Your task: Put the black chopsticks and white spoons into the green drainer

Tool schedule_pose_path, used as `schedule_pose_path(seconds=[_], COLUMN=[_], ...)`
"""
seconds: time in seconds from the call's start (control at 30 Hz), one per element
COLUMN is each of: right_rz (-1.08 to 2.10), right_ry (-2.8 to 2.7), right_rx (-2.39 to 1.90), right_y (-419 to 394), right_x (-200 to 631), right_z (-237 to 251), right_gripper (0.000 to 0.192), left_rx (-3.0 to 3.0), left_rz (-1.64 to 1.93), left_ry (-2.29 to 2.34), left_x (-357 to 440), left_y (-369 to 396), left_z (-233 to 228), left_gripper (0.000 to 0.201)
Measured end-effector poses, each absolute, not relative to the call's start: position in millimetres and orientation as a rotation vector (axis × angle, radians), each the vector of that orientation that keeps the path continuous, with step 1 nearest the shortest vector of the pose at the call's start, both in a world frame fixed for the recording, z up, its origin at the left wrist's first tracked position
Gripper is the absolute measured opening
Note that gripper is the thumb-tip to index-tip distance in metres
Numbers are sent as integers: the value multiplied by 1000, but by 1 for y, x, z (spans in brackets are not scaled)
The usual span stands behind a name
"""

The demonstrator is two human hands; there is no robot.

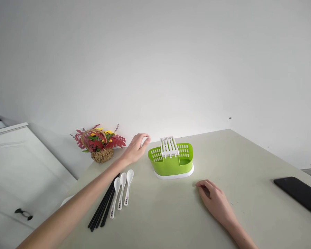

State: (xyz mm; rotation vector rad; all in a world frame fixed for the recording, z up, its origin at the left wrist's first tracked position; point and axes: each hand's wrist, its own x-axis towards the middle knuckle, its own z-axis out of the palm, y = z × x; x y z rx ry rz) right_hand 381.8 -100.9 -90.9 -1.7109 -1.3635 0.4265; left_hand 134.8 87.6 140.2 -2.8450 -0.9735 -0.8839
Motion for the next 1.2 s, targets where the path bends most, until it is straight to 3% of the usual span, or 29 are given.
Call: schedule_pose_path(seconds=[0.27,0.43,0.63,0.83,1.2], right_rz=[416,411,422,451,444], right_ry=[-1362,-1369,-1370,-1363,-1339], right_rx=[-1702,-1712,-1737,-1766,-1774], right_y=[-99,-99,-100,-102,-102], right_x=[382,382,382,381,381], right_z=[-90,-89,-89,-86,-87], right_gripper=[27,27,27,28,28], left_rx=[-2814,-2698,-2611,-2434,-2318], left_rz=[-494,-461,-452,-561,-484], left_ry=[-844,-803,-801,-996,-1300], left_x=[193,195,174,145,56], left_y=[42,63,91,115,158], left_z=[97,84,97,92,105], left_gripper=[73,58,72,50,49])
